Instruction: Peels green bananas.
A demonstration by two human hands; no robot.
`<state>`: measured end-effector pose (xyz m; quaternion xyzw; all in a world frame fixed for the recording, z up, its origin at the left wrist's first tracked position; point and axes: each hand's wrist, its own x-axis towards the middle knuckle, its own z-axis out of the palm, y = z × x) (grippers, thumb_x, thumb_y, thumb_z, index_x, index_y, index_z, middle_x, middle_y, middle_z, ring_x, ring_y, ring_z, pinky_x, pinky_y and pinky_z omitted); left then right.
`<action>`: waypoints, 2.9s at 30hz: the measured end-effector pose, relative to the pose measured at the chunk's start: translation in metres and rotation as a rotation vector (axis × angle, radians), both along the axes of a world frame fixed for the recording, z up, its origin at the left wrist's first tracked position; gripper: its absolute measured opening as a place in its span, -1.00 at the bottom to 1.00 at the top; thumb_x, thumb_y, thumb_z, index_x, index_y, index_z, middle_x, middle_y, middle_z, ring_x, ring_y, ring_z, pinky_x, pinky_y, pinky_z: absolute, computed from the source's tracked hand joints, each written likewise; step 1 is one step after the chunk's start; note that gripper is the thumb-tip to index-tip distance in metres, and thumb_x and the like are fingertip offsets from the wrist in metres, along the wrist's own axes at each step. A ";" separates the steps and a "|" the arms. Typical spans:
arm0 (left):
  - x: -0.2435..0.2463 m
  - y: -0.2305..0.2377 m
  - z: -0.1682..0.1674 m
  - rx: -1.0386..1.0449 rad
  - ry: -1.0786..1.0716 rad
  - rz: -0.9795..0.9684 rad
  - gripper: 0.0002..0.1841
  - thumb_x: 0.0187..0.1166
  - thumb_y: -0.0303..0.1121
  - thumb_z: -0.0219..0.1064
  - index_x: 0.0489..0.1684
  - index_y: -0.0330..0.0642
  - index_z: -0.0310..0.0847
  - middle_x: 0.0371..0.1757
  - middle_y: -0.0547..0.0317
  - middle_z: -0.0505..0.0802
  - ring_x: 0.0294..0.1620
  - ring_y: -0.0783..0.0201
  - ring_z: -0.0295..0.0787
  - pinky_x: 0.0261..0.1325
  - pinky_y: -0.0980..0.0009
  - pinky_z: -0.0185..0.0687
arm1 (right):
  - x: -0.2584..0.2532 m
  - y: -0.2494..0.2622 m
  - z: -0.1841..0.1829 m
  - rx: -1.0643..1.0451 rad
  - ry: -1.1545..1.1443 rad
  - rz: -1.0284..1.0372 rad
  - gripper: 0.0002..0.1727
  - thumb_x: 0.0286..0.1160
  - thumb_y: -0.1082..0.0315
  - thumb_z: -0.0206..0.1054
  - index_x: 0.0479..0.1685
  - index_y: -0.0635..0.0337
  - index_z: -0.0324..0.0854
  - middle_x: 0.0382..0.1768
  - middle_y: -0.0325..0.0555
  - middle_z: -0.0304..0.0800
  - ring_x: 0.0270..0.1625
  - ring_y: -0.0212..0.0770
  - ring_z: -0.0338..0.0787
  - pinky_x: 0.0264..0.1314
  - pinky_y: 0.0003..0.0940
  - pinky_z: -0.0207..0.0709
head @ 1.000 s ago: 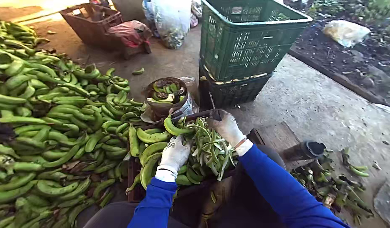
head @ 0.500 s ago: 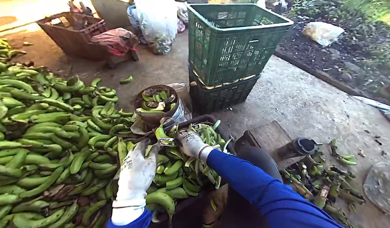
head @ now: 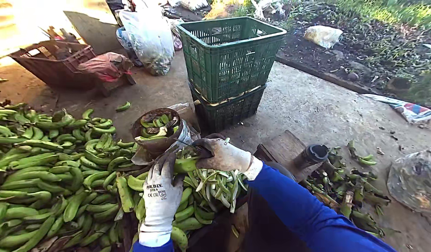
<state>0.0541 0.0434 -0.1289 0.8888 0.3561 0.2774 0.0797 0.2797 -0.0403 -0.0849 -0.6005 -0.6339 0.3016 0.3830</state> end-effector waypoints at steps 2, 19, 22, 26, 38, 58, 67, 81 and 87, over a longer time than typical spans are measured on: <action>0.006 -0.007 0.001 -0.072 -0.067 0.007 -0.42 0.46 -0.14 0.46 0.53 0.01 0.58 0.45 -0.08 0.72 0.49 -0.15 0.61 0.49 -0.24 0.46 | 0.004 -0.018 -0.007 0.059 0.244 -0.130 -0.53 0.48 0.26 0.52 0.39 0.08 0.64 0.01 -0.09 0.86 -0.05 -0.25 0.84 0.06 -0.20 0.78; 0.013 -0.029 0.009 -0.596 -0.557 -0.073 -0.43 0.54 -0.13 0.47 0.49 -0.11 0.45 0.10 0.23 0.82 0.01 0.42 0.80 0.09 0.38 0.79 | -0.040 -0.033 -0.053 -0.311 0.307 -0.130 -0.50 0.75 -0.18 0.10 0.19 0.05 0.63 -0.34 -0.13 0.80 -0.41 -0.22 0.82 -0.33 -0.18 0.76; 0.016 -0.031 0.008 -0.598 -0.584 -0.088 -0.43 0.51 -0.16 0.51 0.48 -0.12 0.47 0.13 0.24 0.83 0.07 0.42 0.80 0.16 0.39 0.79 | -0.043 -0.031 -0.052 -0.336 0.343 -0.121 -0.50 0.78 -0.17 0.08 0.15 0.07 0.62 -0.37 -0.13 0.82 -0.45 -0.22 0.82 -0.39 -0.24 0.77; 0.005 -0.029 0.015 -0.718 -0.805 -0.043 -0.34 0.45 0.02 0.54 0.47 -0.12 0.50 0.05 0.13 0.87 -0.08 0.25 0.86 -0.03 0.24 0.87 | -0.043 -0.036 -0.089 -0.574 0.157 -0.045 -0.42 0.71 -0.22 0.08 -0.07 0.16 0.69 -0.36 -0.02 0.79 -0.31 -0.08 0.81 -0.15 0.08 0.70; 0.001 -0.027 0.023 -0.931 -0.760 0.047 -0.55 0.84 0.09 -0.03 0.37 0.11 0.63 0.06 0.19 0.84 -0.01 0.31 0.80 0.07 0.17 0.78 | -0.047 -0.050 -0.052 0.209 -0.216 -0.036 -0.35 0.66 -0.29 0.14 0.45 -0.02 0.65 0.14 -0.10 0.81 0.15 -0.23 0.80 0.23 -0.09 0.73; 0.012 -0.005 0.001 -1.188 -0.891 0.024 -0.46 0.75 0.21 0.05 0.33 0.02 0.64 -0.09 0.08 0.84 -0.22 0.18 0.81 -0.13 0.19 0.80 | -0.010 -0.030 -0.053 -0.078 -0.003 -0.321 -0.43 0.66 -0.26 0.20 0.30 -0.01 0.67 -0.13 -0.16 0.85 -0.14 -0.22 0.83 0.00 -0.03 0.76; 0.021 -0.028 0.011 -0.707 -0.572 -0.019 -0.59 0.86 -0.16 -0.07 0.56 0.10 0.50 0.22 0.20 0.79 0.11 0.36 0.77 0.16 0.22 0.76 | -0.036 -0.035 -0.069 0.097 -0.044 -0.071 -0.53 0.69 -0.12 0.26 0.27 -0.01 0.77 0.08 -0.19 0.84 0.14 -0.30 0.79 0.28 -0.14 0.70; 0.022 -0.010 -0.010 -1.009 -0.829 0.155 -0.51 0.84 0.09 -0.02 0.57 0.08 0.46 0.05 0.09 0.82 -0.10 0.22 0.82 -0.03 0.15 0.80 | -0.036 -0.039 -0.051 -0.091 0.100 -0.156 -0.49 0.67 -0.18 0.25 0.30 0.00 0.66 -0.06 -0.21 0.85 -0.06 -0.32 0.84 0.08 -0.16 0.77; 0.020 -0.028 0.012 -0.965 -0.703 0.003 -0.58 0.86 -0.12 0.00 0.61 0.05 0.44 0.09 0.18 0.82 -0.05 0.39 0.78 0.06 0.33 0.76 | -0.034 -0.029 -0.065 0.071 -0.052 -0.151 -0.54 0.65 -0.14 0.29 0.24 -0.03 0.76 0.05 -0.20 0.84 0.10 -0.27 0.81 0.23 -0.07 0.72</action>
